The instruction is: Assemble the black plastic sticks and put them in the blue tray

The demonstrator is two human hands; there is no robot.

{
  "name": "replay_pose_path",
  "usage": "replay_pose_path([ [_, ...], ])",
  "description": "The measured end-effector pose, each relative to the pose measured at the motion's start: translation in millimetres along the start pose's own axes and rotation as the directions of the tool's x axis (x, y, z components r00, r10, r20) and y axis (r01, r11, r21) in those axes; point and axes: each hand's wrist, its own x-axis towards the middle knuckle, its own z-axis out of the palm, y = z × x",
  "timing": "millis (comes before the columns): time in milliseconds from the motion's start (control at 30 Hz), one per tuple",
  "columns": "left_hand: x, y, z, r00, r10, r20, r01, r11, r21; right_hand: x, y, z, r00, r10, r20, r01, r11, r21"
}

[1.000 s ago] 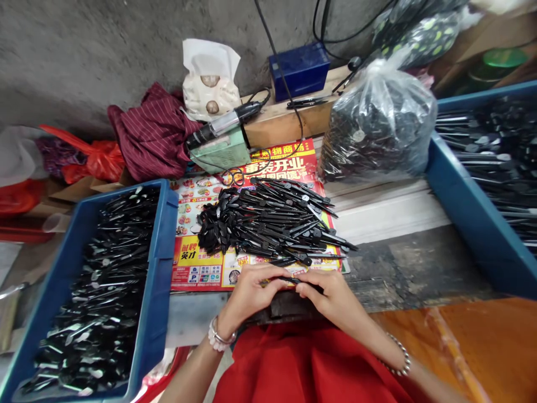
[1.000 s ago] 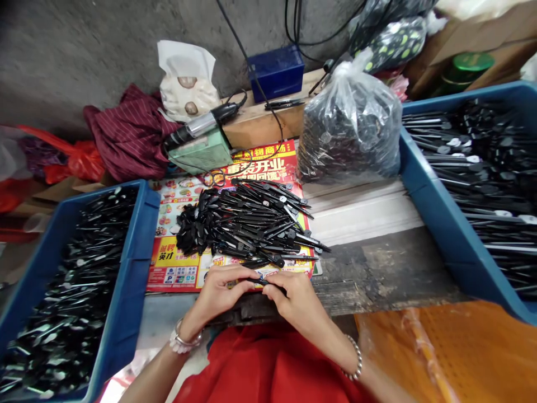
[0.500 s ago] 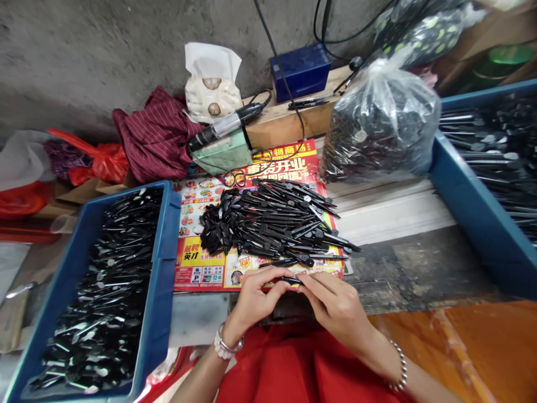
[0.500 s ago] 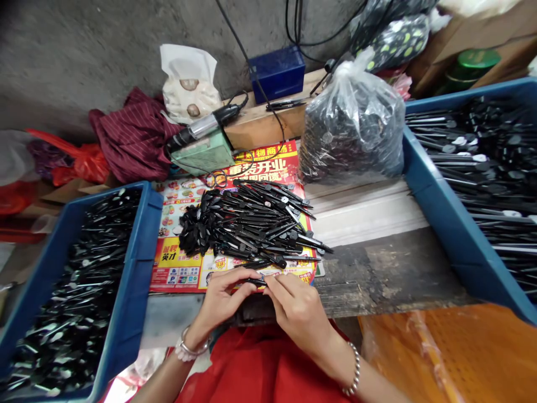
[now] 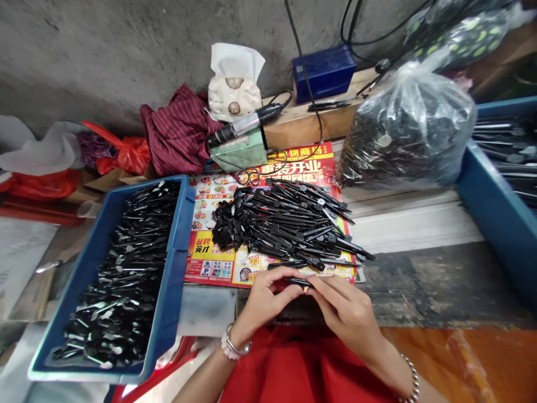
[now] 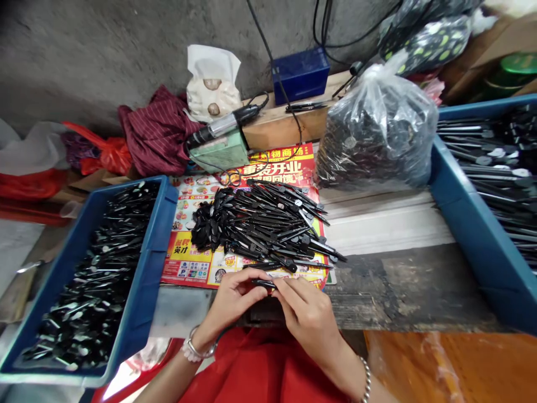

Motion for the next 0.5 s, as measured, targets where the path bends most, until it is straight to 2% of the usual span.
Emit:
replay_pose_path([
  [100,-1.7,-1.9,-0.1,1.000,-0.008,-0.014,0.007,1.000,-0.020,1.6,-1.1,-1.1,1.000,-0.031,0.002,0.031,0.999,-0.025],
  [233,-3.7,-9.5,3.6,0.998,-0.062,-0.007,0.058,0.970,-0.236,0.8,-1.4,-0.9,1.000,-0.004,0.013,0.004,1.000,0.029],
  [333,-7.1,-14.8,7.8,0.996,-0.092,-0.016,0.081,0.935,-0.347,-2.0,0.1,-0.7,0.999,-0.031,0.012,0.031,0.999,0.028],
  [433,-12.2,-15.7,8.7,0.998,-0.043,-0.040,0.028,0.948,-0.317,-3.6,2.0,-1.5,0.994,-0.106,0.010,0.106,0.994,0.019],
  [500,-16.2,-13.7,6.8,0.998,0.026,-0.063,-0.039,0.977,-0.209,-3.6,2.0,-2.3,0.987,-0.163,0.000,0.163,0.987,0.003],
])
